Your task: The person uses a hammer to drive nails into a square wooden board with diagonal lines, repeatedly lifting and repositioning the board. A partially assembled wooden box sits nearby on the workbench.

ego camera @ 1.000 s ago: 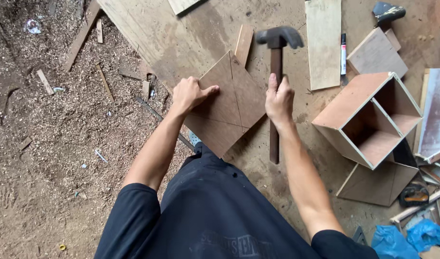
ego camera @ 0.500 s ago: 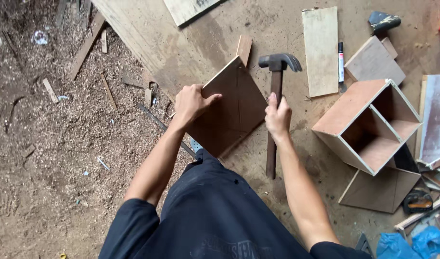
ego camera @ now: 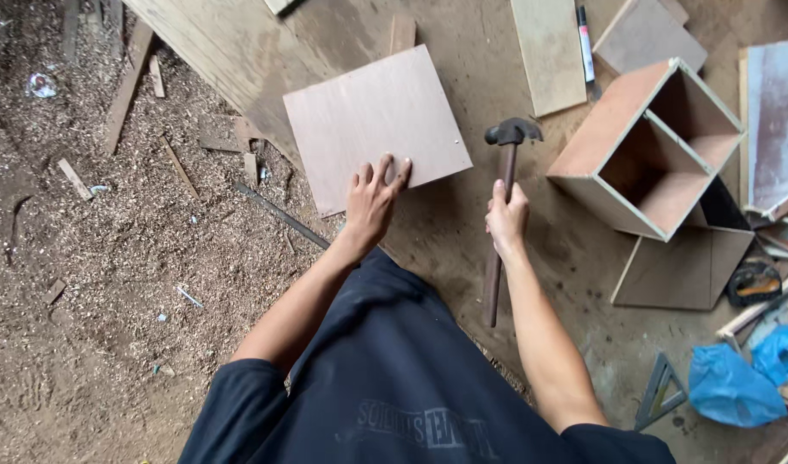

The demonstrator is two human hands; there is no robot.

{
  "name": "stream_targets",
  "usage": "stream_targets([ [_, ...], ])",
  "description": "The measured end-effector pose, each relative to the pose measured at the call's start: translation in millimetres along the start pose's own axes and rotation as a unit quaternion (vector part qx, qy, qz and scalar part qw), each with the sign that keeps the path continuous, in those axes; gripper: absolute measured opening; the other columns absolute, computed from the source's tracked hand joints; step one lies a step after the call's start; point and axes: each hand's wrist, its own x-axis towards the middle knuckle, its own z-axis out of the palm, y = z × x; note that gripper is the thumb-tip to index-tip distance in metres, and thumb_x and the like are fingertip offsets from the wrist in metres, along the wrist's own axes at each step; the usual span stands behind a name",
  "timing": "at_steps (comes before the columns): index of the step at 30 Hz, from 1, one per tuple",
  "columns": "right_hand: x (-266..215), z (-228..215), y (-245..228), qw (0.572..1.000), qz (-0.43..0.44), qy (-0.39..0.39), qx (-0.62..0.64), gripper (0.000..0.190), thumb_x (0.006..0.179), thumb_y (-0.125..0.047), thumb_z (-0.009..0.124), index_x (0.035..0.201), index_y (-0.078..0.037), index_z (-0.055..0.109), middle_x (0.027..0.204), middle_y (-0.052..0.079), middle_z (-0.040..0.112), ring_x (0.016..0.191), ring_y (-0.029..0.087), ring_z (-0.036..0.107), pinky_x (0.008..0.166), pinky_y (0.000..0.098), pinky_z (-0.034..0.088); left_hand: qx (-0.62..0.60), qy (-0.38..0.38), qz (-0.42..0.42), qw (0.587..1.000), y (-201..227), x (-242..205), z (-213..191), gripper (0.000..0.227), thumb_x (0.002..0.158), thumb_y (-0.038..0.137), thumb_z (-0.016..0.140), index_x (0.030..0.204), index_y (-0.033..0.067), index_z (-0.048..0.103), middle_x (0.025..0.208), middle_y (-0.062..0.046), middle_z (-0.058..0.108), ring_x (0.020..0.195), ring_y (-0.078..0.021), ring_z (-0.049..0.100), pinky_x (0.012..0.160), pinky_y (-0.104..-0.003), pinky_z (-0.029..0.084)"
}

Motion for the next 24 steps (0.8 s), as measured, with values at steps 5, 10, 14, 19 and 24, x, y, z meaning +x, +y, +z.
stream_targets([
  [5, 1, 1, 61, 0.957, -0.201, 0.091, -0.186, 0.026, 0.106, -0.023, 0.065, 0.088, -0.006, 0.058, 0.067, 0.005, 0.058, 0.053, 0.014, 0.056, 0.046, 0.0326, 0.043, 0.024, 0.021, 0.025, 0.999, -13, -14, 51, 0.082, 0.08, 0.009, 0.072, 0.157, 0.0252, 0.047, 0.158, -0.017, 0.04, 0.116, -0.0312, 0.051, 0.089, -0.041, 0.046],
  [10, 10, 3, 76, 0.985, -0.124, 0.044, -0.113, 0.015, 0.098, -0.013, 0.068, 0.096, -0.003, 0.057, 0.072, 0.007, 0.059, 0.056, 0.016, 0.058, 0.049, 0.0333, 0.047, -0.03, -0.084, 0.039, 0.995, -21, -4, 30, 0.087, 0.067, 0.029, 0.079, 0.148, 0.0244, 0.05, 0.158, -0.017, 0.036, 0.128, -0.0346, 0.045, 0.098, -0.046, 0.043],
  [14, 2, 4, 36, 0.98, 0.049, -0.118, 0.155, 0.021, 0.097, -0.006, 0.062, 0.114, -0.004, 0.049, 0.082, 0.01, 0.059, 0.055, 0.016, 0.058, 0.045, 0.0335, 0.053, -0.059, -0.081, 0.014, 0.995, -25, 7, 36, 0.066, 0.085, 0.046, 0.077, 0.144, 0.0256, 0.053, 0.159, -0.014, 0.036, 0.146, -0.0352, 0.037, 0.115, -0.049, 0.037],
  [19, -27, -8, -38, 0.983, 0.06, -0.168, 0.032, 0.065, 0.092, -0.009, 0.056, 0.148, -0.032, 0.032, 0.086, 0.012, 0.065, 0.049, 0.016, 0.06, 0.039, 0.0337, 0.054, -0.073, -0.042, -0.005, 0.996, -18, 35, 62, 0.072, 0.095, 0.053, 0.068, 0.156, 0.0265, 0.042, 0.167, -0.023, 0.015, 0.154, -0.0417, 0.017, 0.121, -0.06, 0.021],
  [24, -9, -50, -69, 0.924, 0.033, -0.355, 0.137, 0.043, 0.109, -0.044, 0.058, 0.122, -0.003, 0.056, 0.1, 0.014, 0.065, 0.072, 0.015, 0.066, 0.062, 0.0323, 0.059, -0.091, -0.057, -0.022, 0.994, -4, 58, 63, 0.076, 0.096, 0.057, 0.063, 0.161, 0.0312, 0.034, 0.168, -0.025, 0.0, 0.155, -0.0454, 0.002, 0.121, -0.068, 0.011],
])
